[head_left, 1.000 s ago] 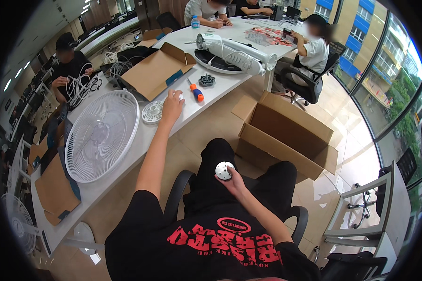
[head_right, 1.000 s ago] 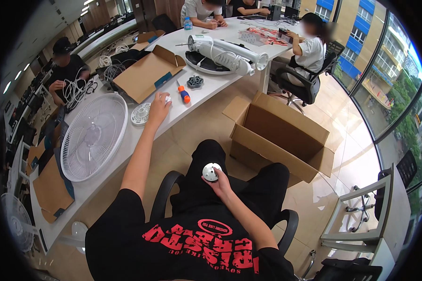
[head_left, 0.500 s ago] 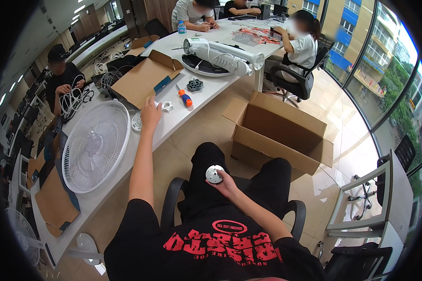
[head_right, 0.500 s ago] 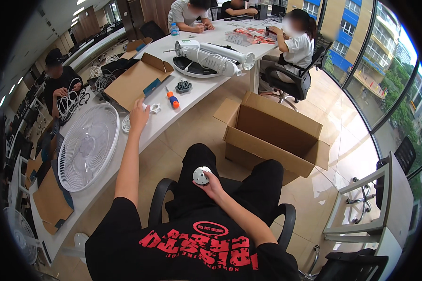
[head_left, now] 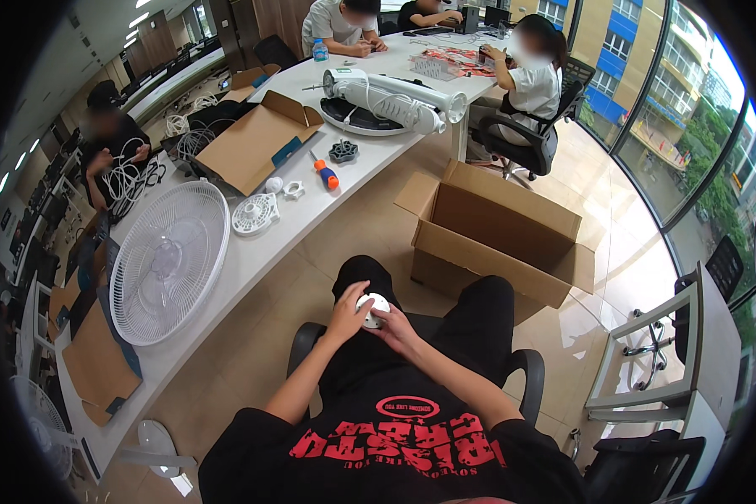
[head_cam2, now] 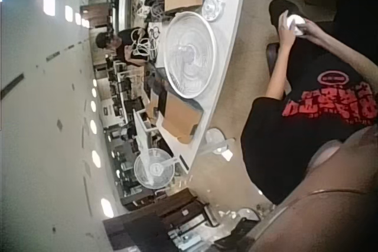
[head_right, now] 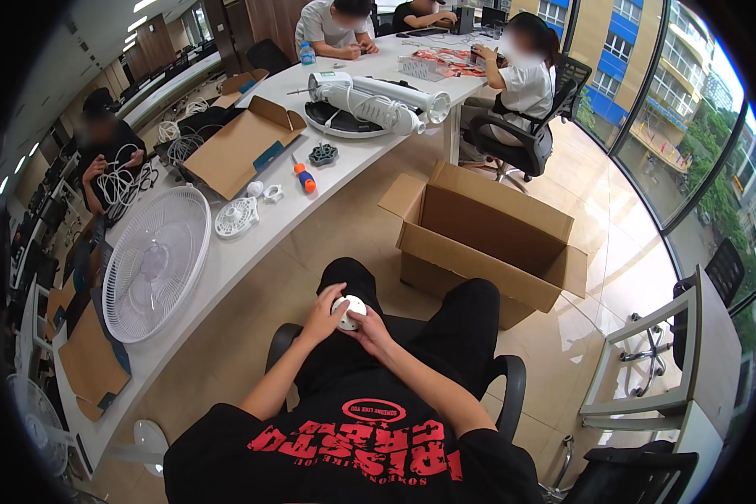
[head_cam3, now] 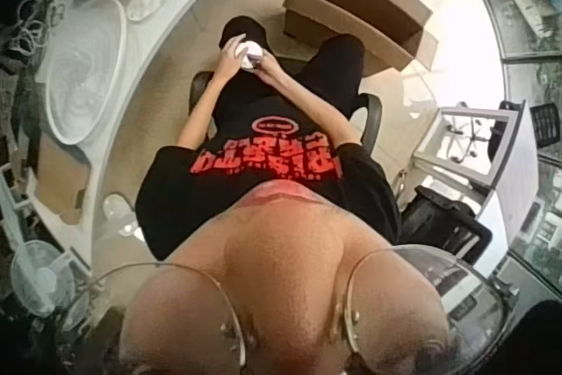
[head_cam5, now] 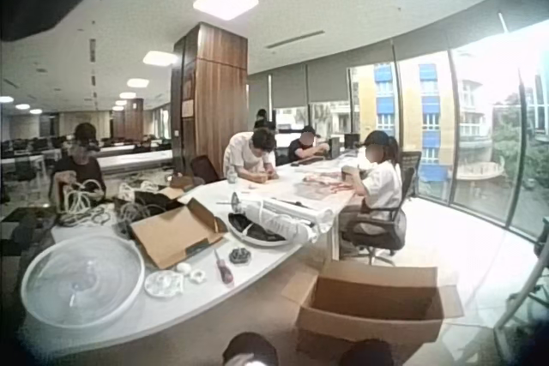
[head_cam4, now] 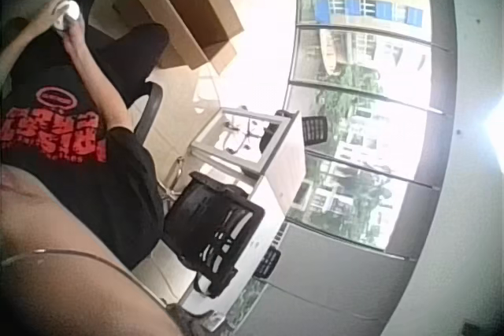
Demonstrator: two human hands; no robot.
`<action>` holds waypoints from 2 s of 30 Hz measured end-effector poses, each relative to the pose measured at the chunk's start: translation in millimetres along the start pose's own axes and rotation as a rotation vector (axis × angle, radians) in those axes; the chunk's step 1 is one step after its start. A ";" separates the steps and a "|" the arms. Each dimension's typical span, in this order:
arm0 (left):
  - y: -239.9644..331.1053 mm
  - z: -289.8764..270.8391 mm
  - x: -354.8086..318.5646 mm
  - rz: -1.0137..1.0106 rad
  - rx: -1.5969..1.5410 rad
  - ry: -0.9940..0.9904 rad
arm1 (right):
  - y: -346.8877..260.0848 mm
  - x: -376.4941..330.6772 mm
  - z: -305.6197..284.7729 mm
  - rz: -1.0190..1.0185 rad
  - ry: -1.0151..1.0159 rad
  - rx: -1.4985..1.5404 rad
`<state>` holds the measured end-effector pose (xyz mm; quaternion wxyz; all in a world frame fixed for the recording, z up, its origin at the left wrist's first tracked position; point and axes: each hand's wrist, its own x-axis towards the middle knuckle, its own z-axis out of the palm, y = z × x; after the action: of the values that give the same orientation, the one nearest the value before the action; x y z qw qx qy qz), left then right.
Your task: The recorder unpacks a new electric fan from its box and uses a screwdriver to begin assembling the base parts.
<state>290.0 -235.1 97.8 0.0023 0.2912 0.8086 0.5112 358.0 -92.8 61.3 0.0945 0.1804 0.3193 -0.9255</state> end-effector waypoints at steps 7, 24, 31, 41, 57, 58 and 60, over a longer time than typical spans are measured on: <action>-50.5 23.9 -29.4 -0.219 -0.159 0.119 | 9.2 9.9 -10.0 -0.003 0.001 -0.083; -27.4 -15.2 1.8 -0.617 -1.006 0.159 | 11.3 10.5 -2.5 0.018 -0.013 -0.016; -25.7 -20.7 0.4 -0.629 -1.111 0.116 | 10.8 11.1 -4.3 0.023 0.004 -0.027; -29.9 -18.1 -0.7 -0.676 -1.224 0.090 | 8.3 10.8 -5.5 0.030 0.023 -0.026; -13.4 -28.1 2.0 -0.694 -1.527 0.011 | 7.2 8.6 -4.0 0.033 0.029 -0.036; -14.8 -27.5 2.2 -0.694 -1.527 0.010 | 7.1 9.0 -4.8 0.032 0.030 -0.036; -16.9 -28.0 0.9 -0.662 -1.529 -0.011 | 7.1 9.1 -3.8 0.038 0.030 -0.040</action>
<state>272.9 -263.0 97.5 0.3533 -0.0409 0.2825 0.8909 352.8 -96.6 51.0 0.1107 0.1983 0.3354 -0.9143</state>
